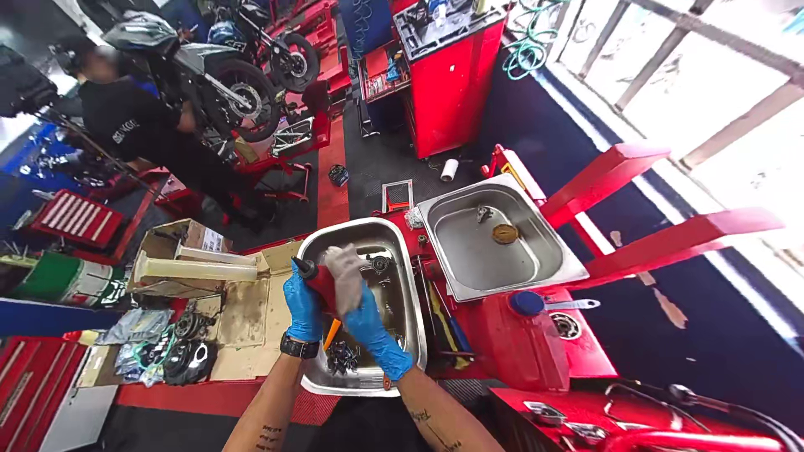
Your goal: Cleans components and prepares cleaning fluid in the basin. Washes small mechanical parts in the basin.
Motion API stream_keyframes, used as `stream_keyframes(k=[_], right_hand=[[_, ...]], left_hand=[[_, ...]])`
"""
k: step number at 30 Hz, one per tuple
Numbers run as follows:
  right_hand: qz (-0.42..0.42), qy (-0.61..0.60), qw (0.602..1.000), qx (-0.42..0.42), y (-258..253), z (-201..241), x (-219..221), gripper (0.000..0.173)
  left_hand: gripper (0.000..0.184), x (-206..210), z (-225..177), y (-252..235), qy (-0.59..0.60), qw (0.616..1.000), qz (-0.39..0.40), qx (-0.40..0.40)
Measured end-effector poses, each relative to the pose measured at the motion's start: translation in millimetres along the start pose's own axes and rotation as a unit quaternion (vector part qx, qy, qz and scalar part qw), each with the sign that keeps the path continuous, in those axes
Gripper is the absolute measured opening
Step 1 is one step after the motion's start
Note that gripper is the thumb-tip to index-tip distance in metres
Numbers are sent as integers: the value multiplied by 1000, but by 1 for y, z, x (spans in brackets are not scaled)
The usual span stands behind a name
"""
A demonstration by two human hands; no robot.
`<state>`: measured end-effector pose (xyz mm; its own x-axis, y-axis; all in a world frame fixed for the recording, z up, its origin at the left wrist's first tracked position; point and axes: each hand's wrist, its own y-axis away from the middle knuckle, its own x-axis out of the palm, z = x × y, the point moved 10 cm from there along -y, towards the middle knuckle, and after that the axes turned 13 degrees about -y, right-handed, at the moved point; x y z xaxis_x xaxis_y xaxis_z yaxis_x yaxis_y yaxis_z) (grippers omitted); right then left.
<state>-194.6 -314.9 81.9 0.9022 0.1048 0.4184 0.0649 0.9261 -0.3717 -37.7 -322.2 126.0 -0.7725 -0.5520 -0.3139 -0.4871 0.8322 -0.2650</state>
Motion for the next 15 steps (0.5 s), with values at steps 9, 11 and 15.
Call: stream_keyframes(k=[9,11,15], right_hand=[[-45,310,946,-83,20,-17,-33,39],[67,326,938,94,-1,-4,-28,50],[-16,212,973,-90,-13,38,2,67]], left_hand=[[44,-8,-48,-25,166,985,12,-38],[45,-10,-56,-30,180,983,18,-37],[41,5,-61,-23,91,993,81,11]])
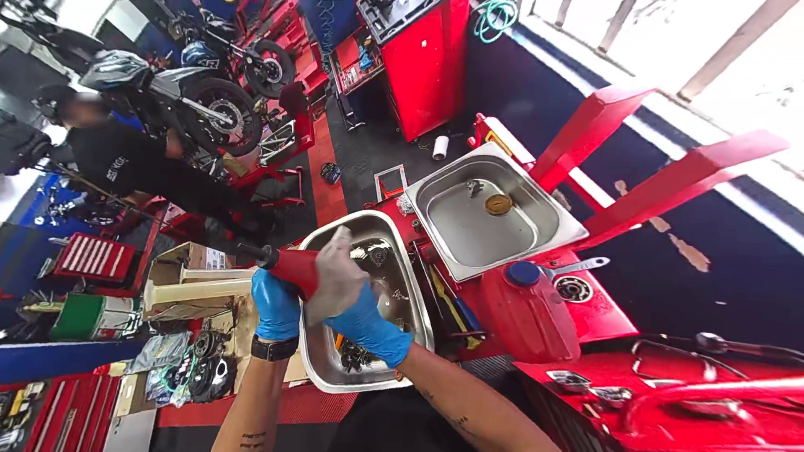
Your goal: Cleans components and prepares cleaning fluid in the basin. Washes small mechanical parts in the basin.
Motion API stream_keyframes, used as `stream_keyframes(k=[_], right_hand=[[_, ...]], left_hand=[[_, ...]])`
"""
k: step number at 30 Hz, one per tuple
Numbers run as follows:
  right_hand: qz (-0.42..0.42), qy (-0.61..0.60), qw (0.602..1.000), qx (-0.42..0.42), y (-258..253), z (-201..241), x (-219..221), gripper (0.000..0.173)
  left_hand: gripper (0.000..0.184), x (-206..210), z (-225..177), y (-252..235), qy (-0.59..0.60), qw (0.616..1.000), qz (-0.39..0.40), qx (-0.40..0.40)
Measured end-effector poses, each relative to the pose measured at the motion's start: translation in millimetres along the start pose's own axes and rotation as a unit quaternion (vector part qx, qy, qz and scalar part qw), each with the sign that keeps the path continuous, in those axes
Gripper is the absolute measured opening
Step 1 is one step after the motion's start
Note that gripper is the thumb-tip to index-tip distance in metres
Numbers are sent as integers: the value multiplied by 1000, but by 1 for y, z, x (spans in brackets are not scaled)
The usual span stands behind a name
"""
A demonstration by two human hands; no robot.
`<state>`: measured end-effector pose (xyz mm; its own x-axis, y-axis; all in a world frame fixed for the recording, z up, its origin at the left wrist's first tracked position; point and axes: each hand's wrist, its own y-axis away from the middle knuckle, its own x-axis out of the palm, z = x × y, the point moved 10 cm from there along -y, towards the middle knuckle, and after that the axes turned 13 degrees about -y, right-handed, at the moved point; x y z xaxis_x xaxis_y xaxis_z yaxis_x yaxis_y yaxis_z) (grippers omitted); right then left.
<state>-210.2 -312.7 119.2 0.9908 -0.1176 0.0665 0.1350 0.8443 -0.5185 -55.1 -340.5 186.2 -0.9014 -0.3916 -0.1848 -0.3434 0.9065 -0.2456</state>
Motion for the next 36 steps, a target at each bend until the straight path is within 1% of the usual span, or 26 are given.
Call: stream_keyframes(k=[2,3,4,5,6,8,10,12,13,15,17,18,19,20,21,22,23,24,26,28,30,31,33,34,35,36], right_hand=[[13,-2,999,-30,-16,35,7,53],[23,14,997,-67,-21,45,10,49],[44,25,993,-106,-28,52,12,47],[88,4,989,-115,-38,51,15,48],[149,-49,983,-94,-48,44,19,49],[266,-197,943,1,-60,19,29,39],[306,-335,885,105,-57,-6,32,22],[301,-446,825,174,-49,-23,27,15],[297,-482,800,200,-45,-29,23,19],[293,-447,801,268,-34,-34,7,23],[287,-343,811,376,-22,-32,-16,22],[276,-355,806,386,-12,-44,-17,23],[246,-430,789,363,2,-65,-11,22],[190,-527,760,330,14,-86,-4,23],[124,-611,720,304,20,-94,-1,24],[33,-656,682,323,20,-90,-5,25],[-69,-621,684,376,24,-79,-15,26],[-105,-593,708,370,30,-69,-21,24],[-112,-515,792,309,42,-55,-26,20],[-131,-376,892,216,37,-49,-33,35],[-151,-259,935,189,42,-61,-26,41],[-159,-225,941,195,47,-71,-22,44],[-196,-280,913,222,53,-93,-14,47],[-226,-326,889,229,52,-106,-11,46],[-254,-338,876,230,51,-115,-11,47],[-262,-324,882,222,47,-117,-13,46]], left_hand=[[39,6,0,2,-53,998,35,14],[39,7,0,3,-65,996,56,19],[38,6,-1,4,-64,994,80,30],[37,6,-4,4,-54,992,104,45],[33,4,-7,5,-39,991,118,53],[31,3,-10,4,3,992,122,28],[33,4,-9,1,57,994,96,-7],[35,7,-7,-1,88,993,78,-14],[35,9,-6,-1,89,993,73,-11],[37,9,-3,-1,91,994,58,-10],[37,5,-6,-6,95,995,41,-6],[37,1,-9,-9,94,995,33,1],[37,-5,-10,-13,97,995,23,11],[37,-11,-12,-18,101,994,20,26],[37,-16,-15,-22,105,993,16,46],[37,-22,-16,-25,109,992,3,69],[37,-26,-18,-26,113,989,-22,88],[37,-27,-21,-24,108,988,-49,103],[35,-28,-22,-15,94,981,-112,125],[34,-26,-19,-8,85,973,-160,140],[35,-26,-12,1,59,971,-189,132],[36,-24,-9,6,46,973,-190,122],[41,-21,-2,13,29,976,-197,86],[47,-18,2,14,40,978,-196,62],[50,-14,4,15,55,981,-179,46],[51,-10,4,15,64,984,-165,38]])
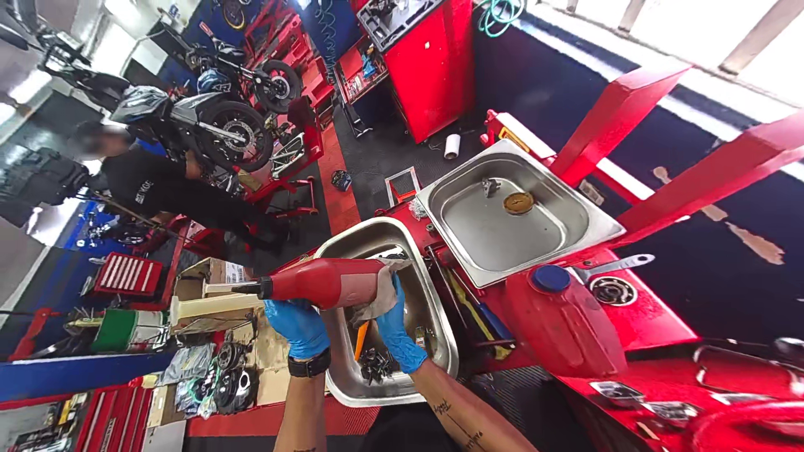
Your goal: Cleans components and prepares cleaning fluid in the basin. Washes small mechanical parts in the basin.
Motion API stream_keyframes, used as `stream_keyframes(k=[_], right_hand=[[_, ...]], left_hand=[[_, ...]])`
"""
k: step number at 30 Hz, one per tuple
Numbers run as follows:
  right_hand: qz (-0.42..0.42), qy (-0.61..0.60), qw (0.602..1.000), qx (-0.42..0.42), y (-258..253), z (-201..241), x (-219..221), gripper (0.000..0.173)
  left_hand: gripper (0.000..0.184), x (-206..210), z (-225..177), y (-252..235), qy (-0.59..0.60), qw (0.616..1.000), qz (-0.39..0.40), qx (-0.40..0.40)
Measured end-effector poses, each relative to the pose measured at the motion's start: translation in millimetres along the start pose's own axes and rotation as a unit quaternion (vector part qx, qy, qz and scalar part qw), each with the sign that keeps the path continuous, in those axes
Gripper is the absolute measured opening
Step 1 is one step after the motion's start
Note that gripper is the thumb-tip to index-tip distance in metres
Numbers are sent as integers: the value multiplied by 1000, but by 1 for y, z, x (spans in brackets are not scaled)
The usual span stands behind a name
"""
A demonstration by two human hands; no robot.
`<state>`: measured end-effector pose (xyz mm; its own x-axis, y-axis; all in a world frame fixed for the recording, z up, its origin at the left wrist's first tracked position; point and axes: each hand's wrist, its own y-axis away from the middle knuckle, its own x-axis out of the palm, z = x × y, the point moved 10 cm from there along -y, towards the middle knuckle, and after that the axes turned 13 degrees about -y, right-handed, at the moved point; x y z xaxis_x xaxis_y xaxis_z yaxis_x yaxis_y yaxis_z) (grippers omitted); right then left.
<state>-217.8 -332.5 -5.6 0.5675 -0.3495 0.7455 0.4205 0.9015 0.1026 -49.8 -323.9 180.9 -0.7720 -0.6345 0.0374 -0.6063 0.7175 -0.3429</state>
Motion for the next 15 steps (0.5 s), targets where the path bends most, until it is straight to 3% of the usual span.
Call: stream_keyframes(k=[3,6,9,11,13,15], right_hand=[[71,160,980,-90,6,14,13,45],[181,257,929,-197,20,43,51,41],[294,324,858,-270,28,89,118,64],[346,384,810,-278,35,104,153,66],[346,408,793,-291,40,110,162,64],[334,382,809,-298,41,107,145,59]], left_hand=[[48,4,-5,5,-17,999,34,1],[43,11,-6,9,-87,993,77,26],[42,15,7,15,-111,980,164,8],[41,16,10,23,-92,976,196,3],[40,16,5,25,-87,975,204,18],[38,14,0,17,-67,983,173,-4]])
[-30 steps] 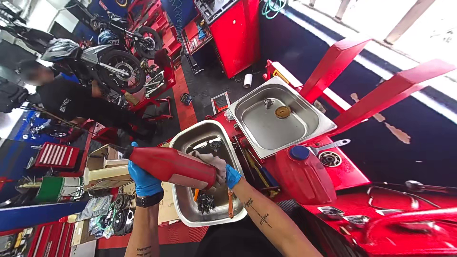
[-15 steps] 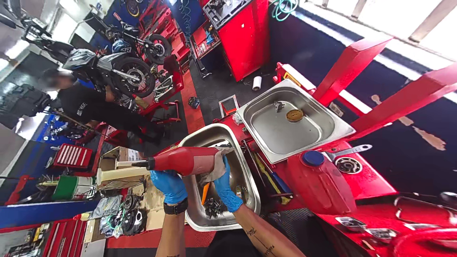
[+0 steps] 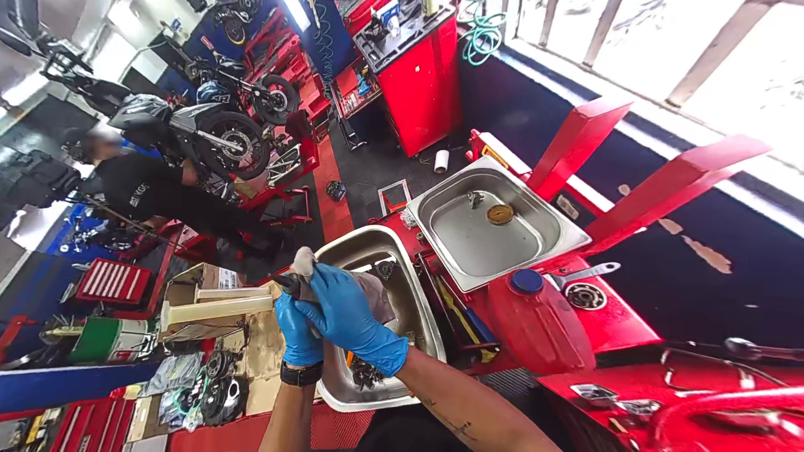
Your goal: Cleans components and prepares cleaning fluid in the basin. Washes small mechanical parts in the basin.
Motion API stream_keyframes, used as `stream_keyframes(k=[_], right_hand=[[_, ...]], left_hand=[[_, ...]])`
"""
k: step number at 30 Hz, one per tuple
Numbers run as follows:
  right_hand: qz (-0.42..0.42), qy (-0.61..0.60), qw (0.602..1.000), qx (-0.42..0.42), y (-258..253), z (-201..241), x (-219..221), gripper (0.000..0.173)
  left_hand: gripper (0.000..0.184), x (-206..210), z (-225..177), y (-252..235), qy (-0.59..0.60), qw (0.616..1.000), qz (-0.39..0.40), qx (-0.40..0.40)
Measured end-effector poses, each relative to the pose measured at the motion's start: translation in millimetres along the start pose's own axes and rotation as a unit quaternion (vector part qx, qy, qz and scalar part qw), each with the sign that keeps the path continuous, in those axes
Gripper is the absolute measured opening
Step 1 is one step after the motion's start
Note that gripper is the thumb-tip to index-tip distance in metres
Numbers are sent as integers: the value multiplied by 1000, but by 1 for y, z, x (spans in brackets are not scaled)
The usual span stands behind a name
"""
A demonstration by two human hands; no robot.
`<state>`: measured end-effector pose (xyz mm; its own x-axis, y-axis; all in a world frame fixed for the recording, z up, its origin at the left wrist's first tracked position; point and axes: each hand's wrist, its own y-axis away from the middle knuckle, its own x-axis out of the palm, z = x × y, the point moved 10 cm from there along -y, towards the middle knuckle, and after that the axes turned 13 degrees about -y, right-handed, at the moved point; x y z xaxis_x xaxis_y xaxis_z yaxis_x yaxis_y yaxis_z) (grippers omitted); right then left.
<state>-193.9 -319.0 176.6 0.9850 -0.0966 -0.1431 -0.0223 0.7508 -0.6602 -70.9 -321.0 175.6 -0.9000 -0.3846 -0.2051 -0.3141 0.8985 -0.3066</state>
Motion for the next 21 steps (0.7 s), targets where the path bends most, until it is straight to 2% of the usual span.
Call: stream_keyframes(k=[1,3,5,7,8,12,15,17,19,21], right_hand=[[-7,-28,1000,10,14,-12,-2,59],[-7,-70,997,35,38,-42,-7,74],[30,-91,994,58,50,-61,-8,94],[73,-104,990,64,39,-54,-8,106],[82,-115,988,60,29,-44,-8,105],[48,-86,995,4,-15,4,-15,75],[-20,-12,1000,-15,-4,14,-18,75],[-36,-1,999,-33,28,2,-14,77],[-11,-66,997,-39,54,-13,-12,73],[39,-232,972,18,62,-26,-19,59]], left_hand=[[39,-6,-1,-4,17,999,-23,-29],[47,-13,-3,-14,62,995,-39,-72],[49,-14,-8,-14,68,995,-10,-74],[46,-9,-11,-13,36,998,19,-56],[44,-8,-14,-12,18,998,32,-43],[38,3,-21,-6,8,998,67,9],[37,2,-20,-7,39,998,33,-35],[42,-9,-19,-12,64,992,-29,-100],[46,-18,-20,-15,75,987,-61,-126],[48,-21,-20,-13,79,988,-46,-128]])
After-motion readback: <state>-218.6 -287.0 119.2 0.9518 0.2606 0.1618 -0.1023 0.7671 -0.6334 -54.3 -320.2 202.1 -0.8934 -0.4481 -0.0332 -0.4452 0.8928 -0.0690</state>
